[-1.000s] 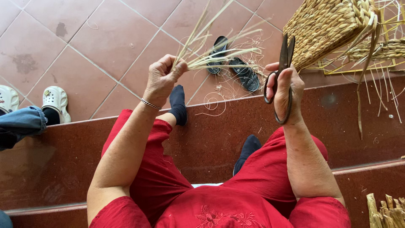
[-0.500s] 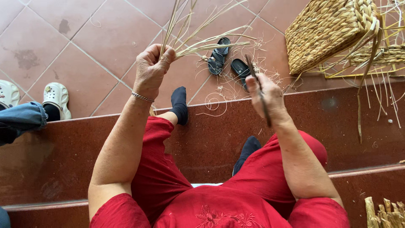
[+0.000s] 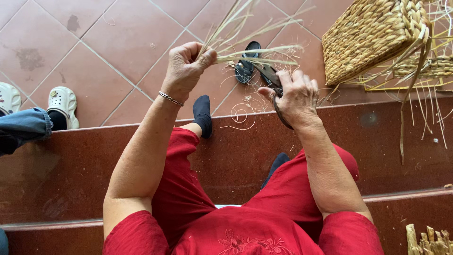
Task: The person sits on a tiled floor and trims a bundle of dried straw using shears. They repeatedly align the straw, cut the ends, and adjust the bundle while working on the floor.
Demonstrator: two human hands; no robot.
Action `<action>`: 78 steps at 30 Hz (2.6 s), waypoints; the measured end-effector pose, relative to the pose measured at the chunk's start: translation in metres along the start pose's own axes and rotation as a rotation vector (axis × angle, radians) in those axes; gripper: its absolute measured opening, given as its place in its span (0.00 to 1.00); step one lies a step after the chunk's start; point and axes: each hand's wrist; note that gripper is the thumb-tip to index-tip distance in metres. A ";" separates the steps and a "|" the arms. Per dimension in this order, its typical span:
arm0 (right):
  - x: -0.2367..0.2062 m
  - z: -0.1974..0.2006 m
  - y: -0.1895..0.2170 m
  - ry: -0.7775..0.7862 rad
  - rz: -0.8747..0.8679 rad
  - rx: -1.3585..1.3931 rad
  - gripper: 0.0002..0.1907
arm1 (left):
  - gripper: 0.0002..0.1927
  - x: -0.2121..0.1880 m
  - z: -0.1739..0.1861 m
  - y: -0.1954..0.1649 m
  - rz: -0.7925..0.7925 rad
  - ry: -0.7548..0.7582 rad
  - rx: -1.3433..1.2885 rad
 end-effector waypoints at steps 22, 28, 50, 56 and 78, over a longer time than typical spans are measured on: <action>-0.016 0.003 -0.011 0.305 -0.070 0.031 0.32 | 0.09 0.007 -0.005 0.005 -0.081 -0.056 0.107; -0.020 0.010 -0.014 0.142 0.010 0.102 0.29 | 0.08 0.005 0.007 -0.008 -0.117 0.031 0.029; -0.043 0.001 0.038 1.143 -0.462 1.403 0.49 | 0.13 -0.001 0.019 -0.002 -0.092 -0.022 0.050; -0.033 -0.032 0.042 0.991 -0.639 1.533 0.47 | 0.13 -0.003 0.014 -0.007 -0.039 0.022 0.006; -0.021 0.001 -0.013 0.423 -0.546 1.424 0.44 | 0.09 -0.005 0.020 -0.012 0.088 0.035 -0.016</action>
Point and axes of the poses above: each hand's wrist, its own x-axis towards the middle knuckle, its own z-axis out of the back of the hand, y = z × x, and after that the axes turned 14 degrees about -z, right-handed
